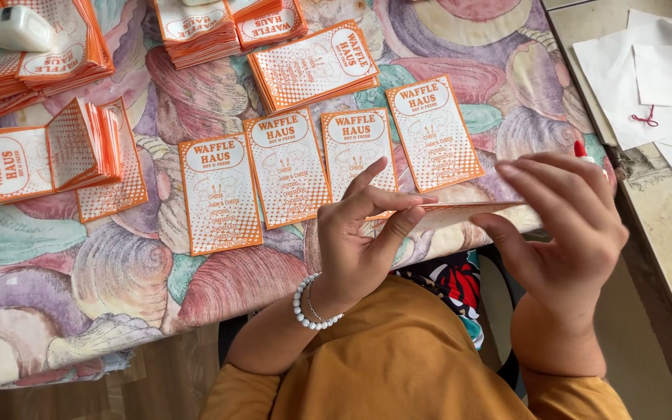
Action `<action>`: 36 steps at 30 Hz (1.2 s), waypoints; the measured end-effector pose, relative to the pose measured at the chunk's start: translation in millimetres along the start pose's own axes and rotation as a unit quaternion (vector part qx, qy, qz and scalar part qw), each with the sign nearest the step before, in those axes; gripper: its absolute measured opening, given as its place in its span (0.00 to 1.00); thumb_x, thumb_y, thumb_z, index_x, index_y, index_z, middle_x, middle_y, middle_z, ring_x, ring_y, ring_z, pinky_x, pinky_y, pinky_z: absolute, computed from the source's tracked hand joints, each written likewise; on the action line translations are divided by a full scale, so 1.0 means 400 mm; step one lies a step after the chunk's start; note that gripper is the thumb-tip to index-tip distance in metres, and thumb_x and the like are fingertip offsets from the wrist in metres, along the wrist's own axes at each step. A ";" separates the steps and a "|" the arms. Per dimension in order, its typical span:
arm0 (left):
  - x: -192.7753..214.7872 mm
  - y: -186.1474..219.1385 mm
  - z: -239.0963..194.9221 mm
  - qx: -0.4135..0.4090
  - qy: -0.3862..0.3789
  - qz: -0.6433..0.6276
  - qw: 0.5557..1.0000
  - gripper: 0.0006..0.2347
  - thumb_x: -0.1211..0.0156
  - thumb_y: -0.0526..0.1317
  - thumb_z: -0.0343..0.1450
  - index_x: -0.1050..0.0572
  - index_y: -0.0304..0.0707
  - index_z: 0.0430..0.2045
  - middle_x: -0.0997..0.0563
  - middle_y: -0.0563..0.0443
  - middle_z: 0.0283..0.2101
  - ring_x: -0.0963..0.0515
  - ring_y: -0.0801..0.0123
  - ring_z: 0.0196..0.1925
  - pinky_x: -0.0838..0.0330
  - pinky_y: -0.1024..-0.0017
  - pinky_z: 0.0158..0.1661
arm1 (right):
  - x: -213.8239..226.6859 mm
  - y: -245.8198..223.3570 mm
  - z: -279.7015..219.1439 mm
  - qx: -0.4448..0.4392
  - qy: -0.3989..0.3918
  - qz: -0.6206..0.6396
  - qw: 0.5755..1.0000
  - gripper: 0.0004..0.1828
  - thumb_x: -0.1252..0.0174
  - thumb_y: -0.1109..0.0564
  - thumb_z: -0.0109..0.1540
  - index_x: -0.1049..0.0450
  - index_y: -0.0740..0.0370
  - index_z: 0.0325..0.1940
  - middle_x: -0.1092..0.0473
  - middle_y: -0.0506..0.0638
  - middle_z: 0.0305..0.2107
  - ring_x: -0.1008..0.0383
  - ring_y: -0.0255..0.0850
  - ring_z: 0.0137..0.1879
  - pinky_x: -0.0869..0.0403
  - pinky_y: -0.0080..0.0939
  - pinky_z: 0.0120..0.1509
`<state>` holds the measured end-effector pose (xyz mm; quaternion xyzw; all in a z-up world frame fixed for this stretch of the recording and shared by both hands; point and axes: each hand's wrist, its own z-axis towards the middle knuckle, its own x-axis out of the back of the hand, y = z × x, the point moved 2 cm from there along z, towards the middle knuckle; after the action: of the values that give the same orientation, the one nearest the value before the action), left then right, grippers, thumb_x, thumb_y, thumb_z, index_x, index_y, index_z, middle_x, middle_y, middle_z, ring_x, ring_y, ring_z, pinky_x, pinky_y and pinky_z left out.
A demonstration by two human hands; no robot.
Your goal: Applying glue to paper bag templates and folding them to assemble the bags.
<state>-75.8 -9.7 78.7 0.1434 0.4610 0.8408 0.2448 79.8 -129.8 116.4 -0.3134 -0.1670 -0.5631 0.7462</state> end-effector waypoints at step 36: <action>0.067 -0.018 0.002 -0.016 0.061 -0.058 0.996 0.13 0.38 0.40 0.70 0.25 0.33 0.45 0.17 0.42 0.47 0.15 0.59 0.52 0.21 0.63 0.59 | -0.066 0.104 -0.096 -0.188 -0.037 0.270 0.944 0.52 0.33 0.76 0.60 0.55 0.67 0.81 0.54 0.53 0.80 0.25 0.43 0.45 0.23 0.39 0.60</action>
<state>-95.7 8.7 73.6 0.0612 0.4690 0.8396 0.2671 106.8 -128.4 60.1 -0.5016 0.0051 -0.3495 0.7914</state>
